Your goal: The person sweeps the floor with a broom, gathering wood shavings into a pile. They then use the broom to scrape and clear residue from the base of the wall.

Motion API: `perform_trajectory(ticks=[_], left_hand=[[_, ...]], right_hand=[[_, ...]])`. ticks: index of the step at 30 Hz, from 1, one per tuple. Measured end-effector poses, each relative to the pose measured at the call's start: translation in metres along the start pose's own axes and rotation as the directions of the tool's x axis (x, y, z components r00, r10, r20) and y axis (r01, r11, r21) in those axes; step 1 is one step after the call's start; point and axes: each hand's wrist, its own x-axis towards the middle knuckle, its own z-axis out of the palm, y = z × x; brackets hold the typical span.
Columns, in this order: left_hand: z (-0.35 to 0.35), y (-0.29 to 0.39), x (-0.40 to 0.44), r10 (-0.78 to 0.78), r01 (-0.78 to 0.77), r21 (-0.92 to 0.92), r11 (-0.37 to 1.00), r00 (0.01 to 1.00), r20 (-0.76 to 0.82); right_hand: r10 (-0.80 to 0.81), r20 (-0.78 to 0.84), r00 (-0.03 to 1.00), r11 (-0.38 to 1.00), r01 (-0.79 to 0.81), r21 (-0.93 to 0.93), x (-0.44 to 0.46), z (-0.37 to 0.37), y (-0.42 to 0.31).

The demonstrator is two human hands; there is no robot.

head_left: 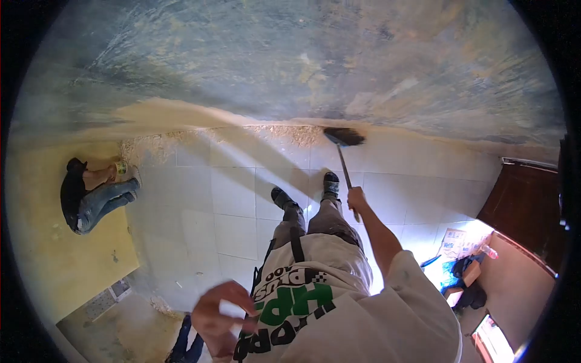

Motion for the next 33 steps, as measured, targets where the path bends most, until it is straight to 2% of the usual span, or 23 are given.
perform_trajectory(ticks=[1,2,3,4,6,7,8,10,13,16,17,18,19,20,22,23,25,26,27,28,30,31,33], left_hand=[[0.012,0.004,0.023,0.187,-0.152,-0.196,0.969,0.967,0.174],[0.023,0.0,0.053,0.378,-0.251,-0.361,0.898,0.859,0.345],[0.038,0.022,0.069,0.27,-0.104,-0.393,0.914,0.879,0.394],[0.044,0.023,0.079,0.273,-0.109,-0.399,0.911,0.882,0.383],[0.052,0.021,0.089,0.475,-0.211,-0.458,0.864,0.645,0.598],[0.054,0.021,0.086,0.242,0.117,-0.388,0.914,0.61,0.755],[0.056,0.017,0.086,0.245,0.122,-0.395,0.91,0.61,0.753],[0.056,0.005,0.091,0.422,-0.102,-0.456,0.884,0.593,0.685],[0.057,0.0,0.092,0.434,0.0,-0.509,0.861,0.52,0.735],[0.059,0.005,0.094,0.466,-0.036,-0.592,0.805,0.656,0.594],[0.057,0.008,0.089,0.458,-0.031,-0.593,0.804,0.669,0.586],[0.055,0.012,0.082,0.39,0.083,-0.673,0.735,0.761,0.519],[0.052,0.016,0.075,0.303,0.174,-0.747,0.642,0.837,0.456],[0.054,0.019,0.069,0.291,0.165,-0.747,0.644,0.851,0.438],[0.071,0.023,0.06,0.282,0.001,-0.98,0.199,0.958,0.058],[0.072,0.018,0.058,0.345,-0.023,-0.994,0.11,0.938,0.017],[0.068,0.022,0.052,0.319,-0.053,-0.998,0.038,0.947,-0.038],[0.065,0.025,0.052,0.317,-0.074,-0.997,-0.038,0.945,-0.082],[0.063,0.032,0.053,0.234,-0.08,-0.972,-0.22,0.963,-0.132],[0.046,0.032,0.059,0.219,-0.082,-0.971,-0.226,0.967,-0.133],[0.008,0.02,0.072,0.504,0.339,-0.933,-0.124,0.831,0.235],[0.01,0.02,0.059,0.5,0.356,-0.923,-0.145,0.832,0.243],[0.022,0.023,0.032,0.218,-0.061,-0.957,-0.282,0.968,-0.126]], right_hand=[[0.346,0.087,0.934,0.798,-0.342,0.497,-0.021,-0.035,-0.01],[0.558,0.327,0.763,0.273,-0.541,0.796,-0.049,-0.09,-0.032],[0.484,0.32,0.815,0.308,-0.5,0.809,-0.066,-0.104,-0.023],[0.47,0.306,0.828,0.374,-0.501,0.78,-0.08,-0.115,-0.014],[0.506,0.277,0.817,0.374,-0.497,0.783,-0.113,-0.14,-0.006],[0.52,0.284,0.806,0.373,-0.513,0.773,-0.129,-0.151,0.001],[0.534,0.291,0.794,0.369,-0.529,0.764,-0.144,-0.16,0.009],[0.585,0.306,0.751,0.382,-0.588,0.713,-0.165,-0.171,0.031],[0.645,0.24,0.725,0.421,-0.6,0.68,-0.19,-0.178,0.065],[0.682,0.17,0.711,0.54,-0.646,0.539,-0.201,-0.193,0.093],[0.696,0.108,0.709,0.621,-0.671,0.404,-0.199,-0.187,0.108],[0.693,0.048,0.719,0.689,-0.68,0.251,-0.191,-0.189,0.106],[0.764,0.099,0.638,0.616,-0.766,0.181,-0.18,-0.191,0.103],[0.751,0.107,0.652,0.633,-0.756,0.167,-0.165,-0.18,0.105],[0.65,-0.007,0.76,0.731,-0.628,-0.267,-0.137,-0.134,0.116],[0.65,0.017,0.76,0.741,-0.628,-0.239,-0.121,-0.125,0.098],[0.542,0.009,0.84,0.777,-0.498,-0.386,-0.082,-0.067,0.096],[0.611,0.003,0.791,0.758,-0.584,-0.29,-0.063,-0.068,0.056],[0.571,0.049,0.82,0.787,-0.529,-0.319,-0.046,-0.063,0.026],[0.48,0.04,0.877,0.844,-0.448,-0.294,-0.032,-0.054,0.002],[0.383,0.074,0.921,0.869,-0.333,-0.366,-0.017,-0.078,-0.082],[0.359,0.068,0.931,0.883,-0.315,-0.347,-0.002,-0.063,-0.09],[0.384,0.057,0.922,0.887,-0.351,-0.299,0.009,-0.084,-0.133]])
